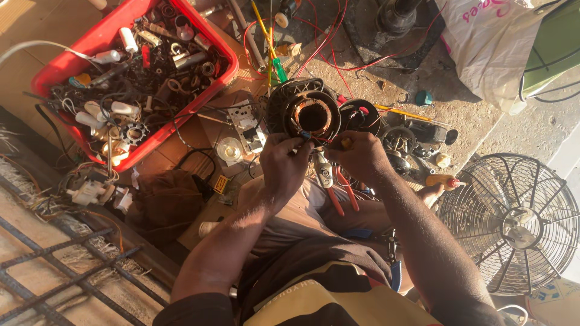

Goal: The person sits on the ground repairing an electric fan motor. They pull red and black wires from the motor windings, use pliers and a screwdriver on the motor housing, turn the motor over, and handle fan guards and other fan parts laid out on cardboard.

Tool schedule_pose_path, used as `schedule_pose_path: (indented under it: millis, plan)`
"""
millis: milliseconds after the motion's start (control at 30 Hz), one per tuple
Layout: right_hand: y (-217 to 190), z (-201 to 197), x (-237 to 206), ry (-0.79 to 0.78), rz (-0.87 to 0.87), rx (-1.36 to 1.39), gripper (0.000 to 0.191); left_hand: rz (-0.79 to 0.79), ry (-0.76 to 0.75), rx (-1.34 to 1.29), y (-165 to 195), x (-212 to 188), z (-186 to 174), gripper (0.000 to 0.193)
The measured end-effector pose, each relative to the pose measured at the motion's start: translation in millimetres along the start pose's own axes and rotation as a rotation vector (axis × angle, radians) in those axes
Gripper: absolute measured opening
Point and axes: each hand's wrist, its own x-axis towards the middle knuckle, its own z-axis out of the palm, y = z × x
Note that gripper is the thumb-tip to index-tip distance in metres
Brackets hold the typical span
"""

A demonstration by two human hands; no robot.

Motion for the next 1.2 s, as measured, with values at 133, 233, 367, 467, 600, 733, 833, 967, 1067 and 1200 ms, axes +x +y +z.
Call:
schedule_pose_path:
  millis: [133, 233, 367, 467, 600, 733, 833, 967, 1067, 1200]
  plan:
    - [0, 3, -8, -0.015, 0.021, 0.088, 0.025, -0.047, -0.040, -0.015, 1, 1, 2, 0.011]
    - [0, 5, -11, -0.041, 0.085, 0.133, 0.026, -0.134, -0.172, -0.037, 5, 4, 0, 0.010]
    - [2, 6, -13, -0.024, -0.011, 0.091, 0.024, -0.054, -0.184, 0.097, 9, 9, -1, 0.014]
    - [6, 8, -14, -0.035, 0.039, 0.046, 0.024, -0.383, -0.298, 0.033, 11, 12, 1, 0.013]
    - [11, 14, -19, 0.030, -0.183, -0.052, 0.022, -1.031, -0.315, -0.685, 11, 13, -4, 0.008]
    - [10, 17, -24, 0.082, -0.397, -0.142, 0.020, -1.224, -0.333, -1.184, 10, 7, -12, 0.014]
    - [4, 11, -21, 0.050, -0.517, -0.147, 0.018, -1.118, -0.379, -0.951, 7, 6, -10, 0.014]
    - [-9, -3, -5, 0.063, -0.620, -0.171, 0.016, -0.725, -0.638, -0.673, -11, 20, -13, 0.022]
    - [-18, -6, 12, 0.094, -0.555, -0.130, 0.011, -0.551, -0.681, -0.425, -23, 40, -11, 0.013]
    - [-24, 4, 32, 0.032, -0.357, 0.013, 0.014, -0.282, -0.597, -0.152, -22, 62, -12, 0.015]
